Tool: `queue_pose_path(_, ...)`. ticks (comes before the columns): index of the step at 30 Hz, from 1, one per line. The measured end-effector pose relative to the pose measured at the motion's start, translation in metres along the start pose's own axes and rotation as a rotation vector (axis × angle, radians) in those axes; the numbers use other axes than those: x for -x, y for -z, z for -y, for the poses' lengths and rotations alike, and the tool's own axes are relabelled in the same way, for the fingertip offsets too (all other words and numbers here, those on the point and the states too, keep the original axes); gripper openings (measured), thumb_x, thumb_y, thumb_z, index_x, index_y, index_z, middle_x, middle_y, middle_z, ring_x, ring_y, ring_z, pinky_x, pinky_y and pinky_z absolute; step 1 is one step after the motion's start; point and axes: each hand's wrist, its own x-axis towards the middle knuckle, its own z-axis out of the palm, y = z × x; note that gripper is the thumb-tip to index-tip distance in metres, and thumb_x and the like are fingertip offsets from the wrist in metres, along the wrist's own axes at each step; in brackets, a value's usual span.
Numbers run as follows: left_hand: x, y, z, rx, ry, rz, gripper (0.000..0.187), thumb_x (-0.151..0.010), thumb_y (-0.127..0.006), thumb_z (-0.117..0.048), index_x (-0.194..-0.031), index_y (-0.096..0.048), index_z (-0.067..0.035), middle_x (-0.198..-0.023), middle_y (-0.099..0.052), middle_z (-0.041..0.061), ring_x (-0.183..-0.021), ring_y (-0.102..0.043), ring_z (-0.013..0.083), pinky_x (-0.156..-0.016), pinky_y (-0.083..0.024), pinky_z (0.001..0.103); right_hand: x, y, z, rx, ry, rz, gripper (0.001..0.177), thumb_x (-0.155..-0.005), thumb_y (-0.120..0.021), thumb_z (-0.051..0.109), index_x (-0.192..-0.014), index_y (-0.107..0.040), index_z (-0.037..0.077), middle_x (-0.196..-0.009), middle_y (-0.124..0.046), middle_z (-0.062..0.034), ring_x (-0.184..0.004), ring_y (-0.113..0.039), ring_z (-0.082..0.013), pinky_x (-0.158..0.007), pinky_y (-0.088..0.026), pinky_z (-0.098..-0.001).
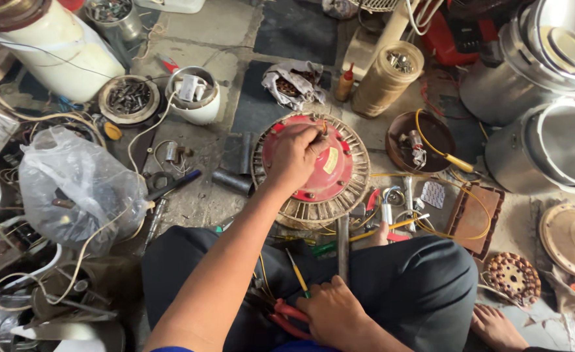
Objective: The person is repairing a red electric motor stator while sitting on the floor. They use a hammer to tap a central metal component and a screwdriver to adjust parts on the stator's surface. The person also picks up a small metal piece from the floor and places it onto the motor.
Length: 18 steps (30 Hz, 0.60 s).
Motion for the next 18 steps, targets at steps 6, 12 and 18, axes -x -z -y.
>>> queue_pose_path(6, -0.004, 0.002, 0.011, 0.219, 0.09, 0.023, 0.028, -0.087, -0.078, -0.021, -0.107, -0.074, -0.002, -0.099, -0.076, 0.014, -0.09, -0.075, 0.0285, -0.083, -0.058, 0.036, 0.011, 0.013, -0.008, -0.363, 0.207, -0.466, 0.05, -0.073, -0.071, 0.006, -0.122, -0.067, 0.001, -0.105, -0.066, -0.0188, -0.097, -0.065, -0.0371, -0.087, -0.049, -0.0465)
queue_pose_path(12, 0.004, 0.004, -0.003, 0.05, 0.076, -0.041, 0.025, -0.088, -0.08, -0.017, -0.105, -0.072, -0.002, -0.096, -0.074, 0.014, -0.09, -0.072, 0.0306, -0.08, -0.056, 0.038, 0.026, 0.049, -0.021, -0.571, 0.116, -0.949, 0.042, -0.07, -0.088, 0.01, -0.106, -0.069, 0.006, -0.101, -0.073, -0.0124, -0.094, -0.069, -0.0311, -0.08, -0.057, -0.0406)
queue_pose_path(18, 0.001, -0.003, 0.004, -0.359, -0.069, -0.049, 0.051, -0.082, -0.083, -0.038, -0.12, -0.067, -0.008, -0.117, -0.067, 0.015, -0.112, -0.064, 0.036, -0.096, -0.052, 0.054, 0.045, 0.122, -0.103, -0.631, -0.188, -1.545, 0.039, -0.1, -0.077, -0.006, -0.125, -0.048, 0.002, -0.117, -0.065, -0.0136, -0.106, -0.068, -0.018, -0.097, -0.058, -0.0317)
